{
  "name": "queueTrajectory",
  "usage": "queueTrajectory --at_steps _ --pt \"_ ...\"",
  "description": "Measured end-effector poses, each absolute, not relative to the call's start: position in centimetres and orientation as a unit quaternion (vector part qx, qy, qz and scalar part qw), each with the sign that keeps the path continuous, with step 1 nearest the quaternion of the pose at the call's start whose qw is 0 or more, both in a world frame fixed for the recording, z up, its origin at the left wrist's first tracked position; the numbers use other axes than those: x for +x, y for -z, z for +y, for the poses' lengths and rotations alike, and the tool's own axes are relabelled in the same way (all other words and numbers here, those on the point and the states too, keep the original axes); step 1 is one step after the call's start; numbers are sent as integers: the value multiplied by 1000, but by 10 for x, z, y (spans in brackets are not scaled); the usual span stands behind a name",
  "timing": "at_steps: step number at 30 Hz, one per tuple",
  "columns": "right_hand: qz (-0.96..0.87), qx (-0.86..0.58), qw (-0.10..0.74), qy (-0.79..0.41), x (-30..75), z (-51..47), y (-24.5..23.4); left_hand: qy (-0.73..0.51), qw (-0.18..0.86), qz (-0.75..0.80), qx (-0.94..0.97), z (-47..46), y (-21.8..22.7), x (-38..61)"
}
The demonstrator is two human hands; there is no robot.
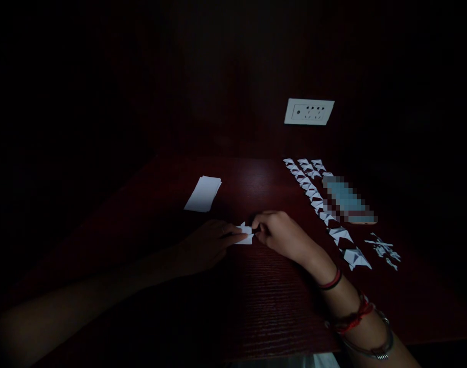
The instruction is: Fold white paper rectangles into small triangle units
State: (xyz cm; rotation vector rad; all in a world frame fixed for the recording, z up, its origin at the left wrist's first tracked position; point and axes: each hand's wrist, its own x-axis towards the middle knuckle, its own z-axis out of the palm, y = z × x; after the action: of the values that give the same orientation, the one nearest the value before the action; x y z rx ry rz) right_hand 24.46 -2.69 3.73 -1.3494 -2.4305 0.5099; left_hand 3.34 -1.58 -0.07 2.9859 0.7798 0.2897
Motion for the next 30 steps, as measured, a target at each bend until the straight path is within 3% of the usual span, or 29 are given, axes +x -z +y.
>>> queueTrajectory --at_steps 12,30 --pt "-918 -393 13 -54 245 -33 -42 -107 28 252 961 -17 3 33" --pt "-924 -375 32 -65 247 -32 -42 -116 39 254 959 -16 5 33"
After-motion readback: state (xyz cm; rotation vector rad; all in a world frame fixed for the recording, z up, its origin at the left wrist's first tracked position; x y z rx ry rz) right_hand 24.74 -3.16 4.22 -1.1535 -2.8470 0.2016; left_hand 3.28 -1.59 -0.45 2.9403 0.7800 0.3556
